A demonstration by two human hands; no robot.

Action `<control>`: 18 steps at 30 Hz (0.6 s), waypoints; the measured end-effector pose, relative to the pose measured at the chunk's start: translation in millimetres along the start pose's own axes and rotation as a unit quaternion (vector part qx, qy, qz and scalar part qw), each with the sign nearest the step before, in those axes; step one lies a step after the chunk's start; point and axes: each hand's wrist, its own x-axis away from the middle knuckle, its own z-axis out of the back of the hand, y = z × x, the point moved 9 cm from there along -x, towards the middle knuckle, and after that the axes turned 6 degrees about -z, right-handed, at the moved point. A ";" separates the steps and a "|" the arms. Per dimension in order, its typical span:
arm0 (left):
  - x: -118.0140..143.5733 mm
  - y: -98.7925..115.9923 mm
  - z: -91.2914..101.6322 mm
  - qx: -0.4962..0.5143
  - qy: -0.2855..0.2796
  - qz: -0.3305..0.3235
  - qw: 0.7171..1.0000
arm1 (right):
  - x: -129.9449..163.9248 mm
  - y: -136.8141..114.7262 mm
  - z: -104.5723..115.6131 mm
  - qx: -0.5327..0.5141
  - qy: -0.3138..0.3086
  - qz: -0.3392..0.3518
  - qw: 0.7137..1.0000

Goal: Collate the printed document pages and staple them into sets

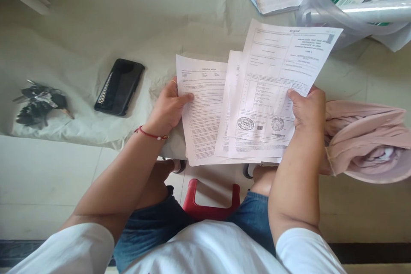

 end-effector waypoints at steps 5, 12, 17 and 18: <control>0.5 -2.6 0.6 0.000 0.018 0.017 1.000 | 2.4 1.4 4.6 -0.030 0.035 -0.009 0.999; 0.5 0.5 10.7 0.041 0.027 0.057 0.997 | 0.6 3.7 3.5 -0.035 0.026 0.003 0.999; -0.2 7.3 21.5 0.009 0.025 0.075 0.997 | -2.1 5.2 3.4 -0.053 0.022 0.015 0.998; -0.6 7.4 23.6 -0.004 0.026 0.075 0.997 | -2.9 5.7 3.6 -0.055 0.023 0.017 0.998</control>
